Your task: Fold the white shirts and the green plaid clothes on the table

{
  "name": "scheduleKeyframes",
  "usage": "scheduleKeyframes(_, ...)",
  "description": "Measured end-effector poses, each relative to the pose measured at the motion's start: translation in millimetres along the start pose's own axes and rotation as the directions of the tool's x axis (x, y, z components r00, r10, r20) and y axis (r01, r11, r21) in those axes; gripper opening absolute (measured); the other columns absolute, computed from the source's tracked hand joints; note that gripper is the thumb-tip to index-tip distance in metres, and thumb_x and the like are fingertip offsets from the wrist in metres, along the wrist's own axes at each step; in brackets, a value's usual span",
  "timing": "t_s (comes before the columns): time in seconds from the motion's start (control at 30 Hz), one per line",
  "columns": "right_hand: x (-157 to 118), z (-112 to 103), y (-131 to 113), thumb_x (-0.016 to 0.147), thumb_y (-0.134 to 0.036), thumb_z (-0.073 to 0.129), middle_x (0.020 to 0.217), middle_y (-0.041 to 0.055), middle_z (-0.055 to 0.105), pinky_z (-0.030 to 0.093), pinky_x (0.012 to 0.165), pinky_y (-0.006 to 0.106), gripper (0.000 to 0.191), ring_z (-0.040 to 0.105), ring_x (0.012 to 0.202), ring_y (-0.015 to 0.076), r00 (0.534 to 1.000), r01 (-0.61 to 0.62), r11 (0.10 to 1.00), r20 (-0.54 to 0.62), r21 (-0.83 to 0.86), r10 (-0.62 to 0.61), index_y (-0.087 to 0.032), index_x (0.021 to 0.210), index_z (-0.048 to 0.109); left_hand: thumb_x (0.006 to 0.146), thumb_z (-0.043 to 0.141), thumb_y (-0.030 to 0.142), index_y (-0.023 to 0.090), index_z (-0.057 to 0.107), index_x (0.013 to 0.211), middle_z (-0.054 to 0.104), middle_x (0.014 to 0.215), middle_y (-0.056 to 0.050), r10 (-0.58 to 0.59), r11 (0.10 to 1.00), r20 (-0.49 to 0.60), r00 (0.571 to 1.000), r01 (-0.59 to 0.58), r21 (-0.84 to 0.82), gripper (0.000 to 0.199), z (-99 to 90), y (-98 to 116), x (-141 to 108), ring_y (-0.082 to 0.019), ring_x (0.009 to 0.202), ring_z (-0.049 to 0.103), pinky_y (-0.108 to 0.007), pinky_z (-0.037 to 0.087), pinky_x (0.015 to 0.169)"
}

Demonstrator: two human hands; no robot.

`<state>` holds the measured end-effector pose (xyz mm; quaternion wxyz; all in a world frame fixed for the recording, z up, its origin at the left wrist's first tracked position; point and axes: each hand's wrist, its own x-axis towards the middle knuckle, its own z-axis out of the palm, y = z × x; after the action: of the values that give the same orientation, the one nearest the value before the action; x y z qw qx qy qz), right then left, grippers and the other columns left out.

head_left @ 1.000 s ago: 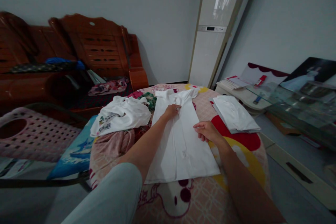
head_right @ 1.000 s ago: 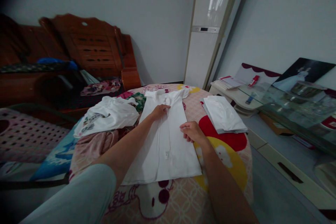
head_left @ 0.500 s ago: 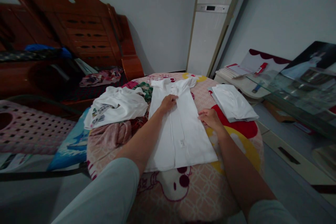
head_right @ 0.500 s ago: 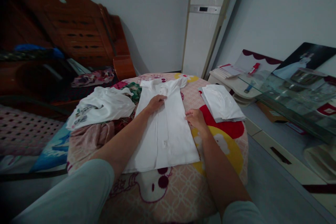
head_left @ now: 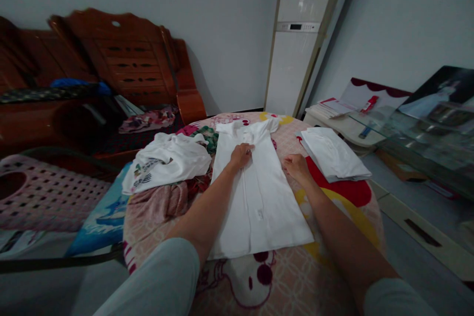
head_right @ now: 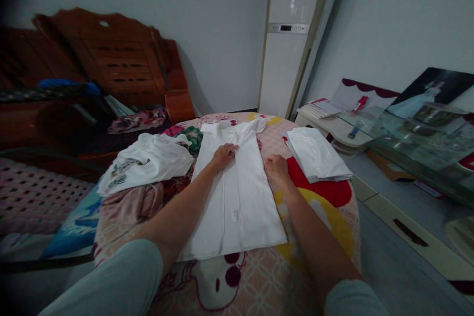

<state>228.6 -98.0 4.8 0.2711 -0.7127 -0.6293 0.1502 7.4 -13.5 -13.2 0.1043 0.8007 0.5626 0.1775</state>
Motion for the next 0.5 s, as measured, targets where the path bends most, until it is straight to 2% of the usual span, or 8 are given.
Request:
scheduleKeyframes(0.1, 28, -2, -15, 0.082, -0.016, 0.049, 0.076, 0.0102, 0.074, 0.043, 0.066, 0.022, 0.028, 0.066, 0.075, 0.0171, 0.999, 0.043, 0.990, 0.008, -0.137, -0.042, -0.012, 0.078, 0.077, 0.088, 0.046, 0.013, 0.024, 0.060, 0.132, 0.056, 0.140, -0.006, 0.014, 1.000, 0.009, 1.000, -0.014, -0.020, 0.047, -0.9, -2, 3, -0.022, 0.125, 0.055, -0.033, 0.042, 0.108)
scheduleKeyframes(0.2, 61, 4, -27, 0.084, -0.015, 0.047, 0.085, 0.0130, 0.075, 0.043, 0.070, 0.022, 0.031, 0.067, 0.081, 0.0180, 0.999, 0.033, 0.972, 0.015, -0.231, -0.030, -0.011, 0.082, 0.077, 0.087, 0.048, 0.012, 0.026, 0.058, 0.134, 0.056, 0.140, -0.004, 0.046, 0.997, 0.022, 0.999, -0.045, -0.062, 0.050, -1.3, -6, 7, -0.022, 0.126, 0.055, -0.032, 0.043, 0.108)
scheduleKeyframes(0.37, 112, 27, -34, 0.089, -0.025, 0.049, 0.101, 0.0178, 0.074, 0.046, 0.074, 0.025, 0.032, 0.068, 0.094, 0.0228, 0.996, -0.091, 0.965, 0.000, -0.247, 0.094, -0.010, 0.097, 0.076, 0.088, 0.047, 0.011, 0.021, 0.055, 0.137, 0.052, 0.145, -0.007, 0.046, 0.984, 0.004, 0.999, -0.045, -0.170, 0.051, 0.4, -16, 14, -0.022, 0.131, 0.051, -0.032, 0.042, 0.109)
scheduleKeyframes(0.5, 135, 44, -38, 0.089, -0.037, 0.054, 0.112, 0.0184, 0.071, 0.048, 0.081, 0.029, 0.036, 0.066, 0.105, 0.0270, 0.990, -0.135, 0.958, 0.003, -0.253, 0.141, -0.012, 0.109, 0.072, 0.088, 0.042, 0.008, 0.018, 0.054, 0.138, 0.055, 0.141, -0.008, 0.017, 0.963, 0.013, 1.000, -0.013, -0.269, 0.053, 1.9, -24, 18, -0.019, 0.125, 0.057, -0.029, 0.045, 0.106)
